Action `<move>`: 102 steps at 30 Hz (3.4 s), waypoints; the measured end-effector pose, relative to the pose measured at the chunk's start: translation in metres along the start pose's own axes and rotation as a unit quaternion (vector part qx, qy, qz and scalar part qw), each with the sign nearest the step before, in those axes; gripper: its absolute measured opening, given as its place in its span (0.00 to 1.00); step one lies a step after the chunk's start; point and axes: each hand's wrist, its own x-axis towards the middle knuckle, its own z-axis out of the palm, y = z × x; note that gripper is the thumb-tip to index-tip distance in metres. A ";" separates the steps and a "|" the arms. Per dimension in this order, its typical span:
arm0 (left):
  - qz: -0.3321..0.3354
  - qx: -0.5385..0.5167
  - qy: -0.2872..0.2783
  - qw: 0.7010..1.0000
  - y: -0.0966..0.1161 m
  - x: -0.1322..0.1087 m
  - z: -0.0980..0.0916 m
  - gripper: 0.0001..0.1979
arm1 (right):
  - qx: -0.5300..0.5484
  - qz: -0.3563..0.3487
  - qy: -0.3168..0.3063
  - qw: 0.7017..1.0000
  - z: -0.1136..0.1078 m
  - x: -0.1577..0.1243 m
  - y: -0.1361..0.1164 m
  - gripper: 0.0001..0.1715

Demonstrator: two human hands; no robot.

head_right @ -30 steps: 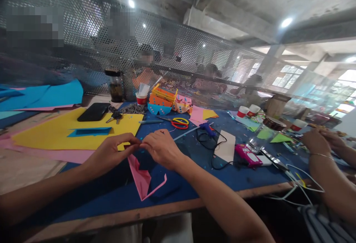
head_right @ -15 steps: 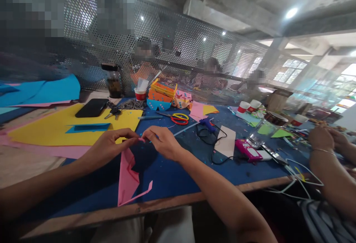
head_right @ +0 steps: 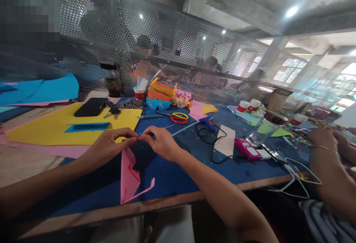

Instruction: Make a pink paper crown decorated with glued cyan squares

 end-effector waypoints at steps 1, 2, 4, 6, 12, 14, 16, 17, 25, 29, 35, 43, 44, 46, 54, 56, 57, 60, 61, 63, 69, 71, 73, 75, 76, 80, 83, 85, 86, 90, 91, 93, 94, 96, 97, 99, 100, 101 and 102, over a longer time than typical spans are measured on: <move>0.001 -0.001 0.001 1.000 0.000 0.000 0.000 0.12 | 0.023 0.007 -0.006 1.000 -0.001 0.000 0.000 0.16; 0.001 -0.002 0.002 1.000 0.000 0.000 -0.001 0.12 | 0.041 0.012 -0.008 0.999 -0.001 0.000 0.000 0.17; 0.002 0.002 0.009 1.000 0.000 0.000 -0.001 0.12 | 0.063 0.017 -0.002 0.998 -0.002 0.000 0.000 0.16; 0.003 0.005 0.017 1.000 0.000 0.000 -0.002 0.12 | 0.076 0.023 0.005 0.997 -0.002 0.000 0.000 0.12; 0.004 0.012 0.021 1.000 -0.002 -0.001 -0.001 0.12 | 0.104 0.036 0.008 0.994 -0.001 0.001 0.000 0.10; 0.004 0.015 0.023 1.000 -0.002 -0.001 -0.001 0.12 | 0.103 0.039 0.007 0.994 -0.001 0.001 0.001 0.10; 0.006 0.014 0.024 1.000 -0.001 -0.001 0.000 0.12 | 0.091 0.040 0.011 0.995 0.000 0.001 0.001 0.10; 0.007 0.012 0.024 1.000 0.000 -0.001 0.000 0.12 | 0.082 0.038 0.015 0.996 0.000 0.000 0.001 0.10; 0.027 0.033 0.034 0.998 -0.003 -0.003 0.001 0.11 | -0.133 -0.036 0.056 0.989 0.006 -0.003 0.001 0.08; 0.021 0.031 0.034 0.999 -0.004 -0.002 0.002 0.11 | -0.112 -0.037 0.046 0.992 0.005 -0.003 -0.001 0.08; 0.020 0.029 0.034 0.999 -0.003 -0.002 0.002 0.11 | -0.052 -0.019 0.040 0.998 0.005 -0.001 -0.002 0.08; 0.018 0.024 0.036 0.999 -0.002 -0.002 0.002 0.11 | -0.038 -0.008 0.029 0.999 0.004 -0.001 -0.002 0.11; 0.017 0.023 0.037 0.999 -0.001 -0.002 0.002 0.11 | -0.016 0.002 0.024 1.000 0.003 -0.001 -0.002 0.14; 0.014 0.024 0.041 0.999 0.000 -0.001 0.001 0.11 | 0.014 0.014 0.023 1.000 0.003 0.000 -0.003 0.15; 0.012 0.029 0.032 0.999 0.000 -0.002 0.003 0.11 | -0.037 0.004 0.041 0.998 0.008 0.002 0.000 0.09; 0.009 0.025 0.029 0.999 0.000 -0.002 0.003 0.12 | -0.034 0.005 0.037 0.999 0.007 0.002 0.000 0.09; 0.006 0.022 0.029 0.999 0.000 -0.001 0.002 0.12 | -0.019 0.009 0.033 0.999 0.007 0.001 0.000 0.10; -0.001 0.015 0.031 0.999 0.001 -0.001 0.001 0.13 | 0.045 0.024 0.019 0.998 0.004 0.001 -0.001 0.16; -0.002 0.014 0.032 0.999 0.001 -0.001 0.001 0.13 | 0.059 0.029 0.018 0.998 0.003 0.001 -0.001 0.17; -0.003 0.013 0.034 0.999 0.000 -0.001 0.000 0.13 | 0.072 0.040 0.018 0.996 0.003 0.001 -0.001 0.16; 0.002 0.022 0.034 0.999 -0.003 -0.001 0.001 0.13 | 0.087 0.056 0.028 0.994 0.006 0.002 0.000 0.12; 0.004 0.022 0.031 0.999 -0.004 0.000 0.001 0.13 | 0.068 0.053 0.032 0.996 0.007 0.002 0.000 0.11; 0.007 0.024 0.032 0.999 -0.004 -0.001 0.002 0.12 | 0.026 0.043 0.038 0.998 0.008 0.000 0.000 0.11; 0.008 0.027 0.033 0.999 -0.005 -0.001 0.002 0.12 | -0.040 0.020 0.046 0.998 0.009 -0.001 0.000 0.09; 0.008 0.028 0.033 0.999 -0.005 -0.001 0.002 0.12 | -0.075 0.004 0.050 0.996 0.010 -0.002 0.000 0.09; 0.001 0.025 0.030 0.999 -0.004 -0.001 0.001 0.12 | -0.113 -0.035 0.051 0.992 0.009 -0.003 -0.001 0.08; -0.002 0.020 0.028 0.999 -0.004 -0.001 0.001 0.12 | -0.041 -0.011 0.041 0.998 0.007 -0.001 -0.001 0.12; -0.003 0.021 0.026 0.999 -0.005 0.000 0.001 0.12 | -0.009 0.001 0.042 0.999 0.007 0.000 -0.001 0.12; -0.002 0.022 0.027 0.999 -0.005 0.000 0.001 0.12 | -0.004 0.002 0.045 0.999 0.008 0.001 -0.001 0.11; -0.001 0.020 0.026 0.999 -0.007 -0.001 0.002 0.12 | -0.060 -0.012 0.058 0.996 0.011 0.000 -0.002 0.07; -0.001 0.019 0.024 1.000 -0.007 -0.002 0.002 0.11 | -0.082 -0.019 0.059 0.995 0.012 0.000 -0.002 0.07; -0.001 0.017 0.022 1.000 -0.007 -0.002 0.002 0.11 | -0.117 -0.032 0.061 0.991 0.012 -0.001 -0.002 0.06; -0.001 0.017 0.022 1.000 -0.007 -0.003 0.002 0.11 | -0.120 -0.035 0.060 0.990 0.012 -0.002 -0.003 0.06; -0.003 0.016 0.023 1.000 -0.005 -0.002 0.002 0.12 | -0.096 -0.029 0.055 0.993 0.009 -0.002 -0.003 0.07; -0.004 0.014 0.024 1.000 -0.005 -0.002 0.001 0.13 | -0.071 -0.019 0.050 0.996 0.008 -0.002 -0.003 0.09; -0.008 0.008 0.026 1.000 -0.003 -0.001 0.001 0.14 | -0.011 0.004 0.035 0.999 0.006 -0.001 -0.003 0.14; -0.009 0.005 0.028 1.000 -0.003 -0.001 0.000 0.14 | 0.014 0.013 0.030 0.999 0.005 -0.001 -0.003 0.16; -0.009 0.003 0.030 1.000 -0.003 -0.001 0.000 0.14 | 0.031 0.019 0.029 0.999 0.004 0.000 -0.003 0.16; -0.010 0.003 0.032 0.999 -0.003 -0.001 0.000 0.14 | 0.041 0.023 0.033 0.998 0.005 0.000 -0.003 0.15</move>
